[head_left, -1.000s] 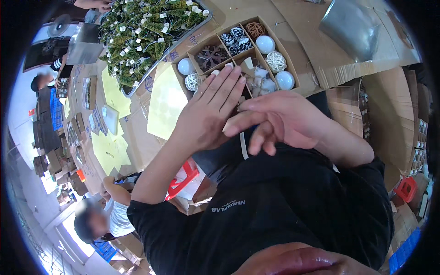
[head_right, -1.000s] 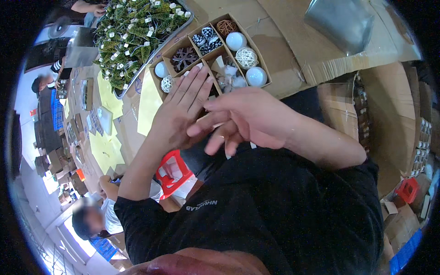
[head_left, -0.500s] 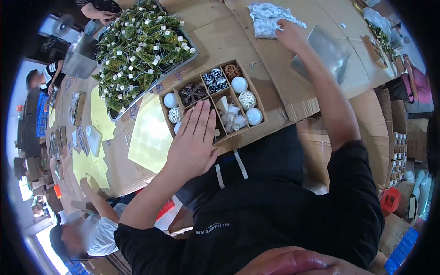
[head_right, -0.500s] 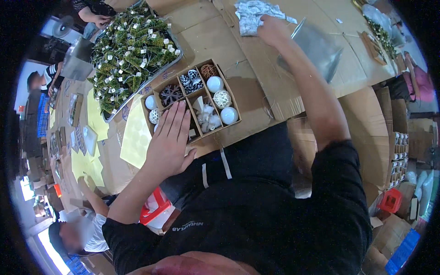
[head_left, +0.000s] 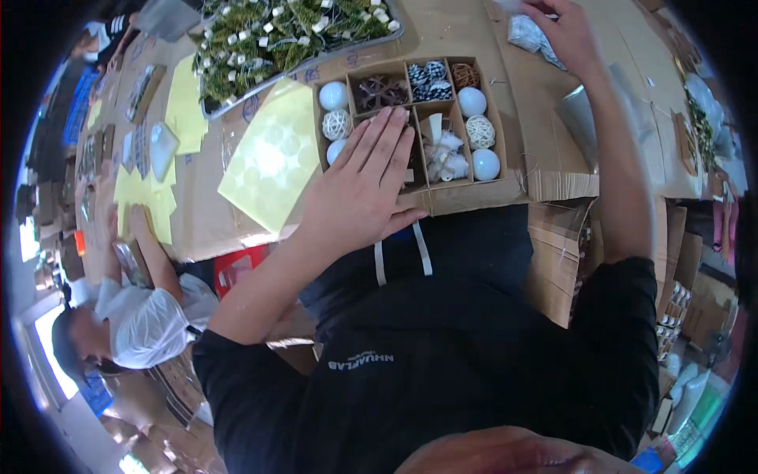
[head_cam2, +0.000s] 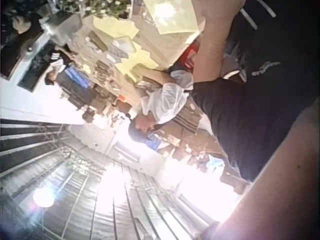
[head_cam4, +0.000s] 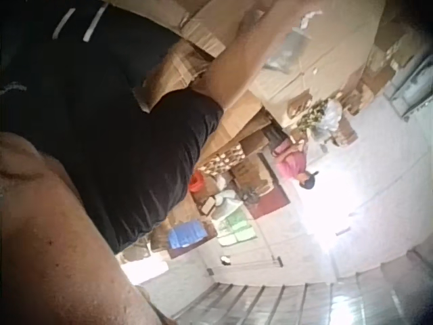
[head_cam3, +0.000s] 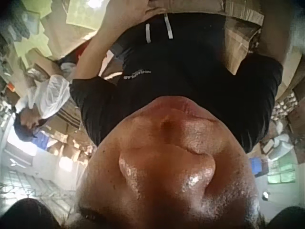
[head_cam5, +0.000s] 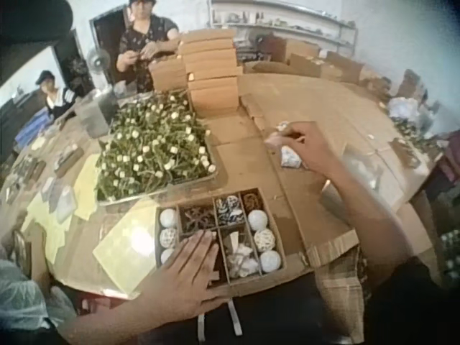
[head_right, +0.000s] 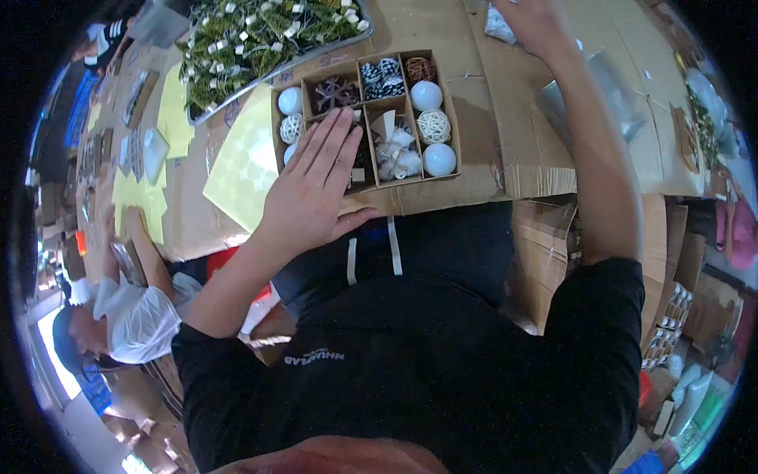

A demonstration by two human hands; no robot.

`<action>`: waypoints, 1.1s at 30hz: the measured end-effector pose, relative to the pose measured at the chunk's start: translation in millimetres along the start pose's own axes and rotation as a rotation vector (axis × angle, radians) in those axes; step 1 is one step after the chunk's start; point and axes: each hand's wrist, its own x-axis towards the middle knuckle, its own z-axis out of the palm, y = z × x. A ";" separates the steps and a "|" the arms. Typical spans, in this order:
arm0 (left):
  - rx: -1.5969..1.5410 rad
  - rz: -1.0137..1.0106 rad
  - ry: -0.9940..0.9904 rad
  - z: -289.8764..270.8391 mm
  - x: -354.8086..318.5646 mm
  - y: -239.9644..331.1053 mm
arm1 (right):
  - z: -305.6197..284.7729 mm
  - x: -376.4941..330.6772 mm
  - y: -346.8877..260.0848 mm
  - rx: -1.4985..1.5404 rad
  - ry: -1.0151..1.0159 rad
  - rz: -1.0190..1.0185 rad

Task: Packing various Christmas-themed ornaments and decorative items into compartmentalized boxes.

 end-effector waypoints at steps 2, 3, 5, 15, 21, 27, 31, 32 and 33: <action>-0.003 -0.029 -0.007 -0.2 -3.6 3.4 | 1.3 -5.5 -93.8 0.178 -0.135 -0.124; 0.005 -0.020 -0.011 0.6 -2.7 3.4 | -0.3 -9.8 -128.3 0.199 -0.216 -0.248; 0.011 -0.044 -0.010 4.1 -3.8 4.1 | 8.5 -17.0 -160.2 0.156 -0.339 -0.499; 0.066 -0.091 0.032 5.4 -1.7 4.3 | 48.7 -54.9 -182.1 -0.200 -0.457 -0.757; 0.019 -0.088 0.058 5.7 -3.1 2.8 | 51.1 -70.4 -195.2 -0.156 -0.449 -0.570; -0.025 -0.085 0.072 5.8 -4.3 3.7 | 48.1 -86.8 -208.3 -0.234 -0.491 -0.530; -0.045 -0.058 0.060 7.3 3.0 4.6 | 44.1 -85.8 -204.4 -0.157 -0.625 -0.408; -0.002 -0.060 0.068 6.8 2.6 6.5 | 42.2 -85.4 -204.0 -0.196 -0.658 -0.403; -0.012 -0.066 0.059 6.9 0.7 2.7 | 41.4 -83.1 -205.8 -0.148 -0.653 -0.388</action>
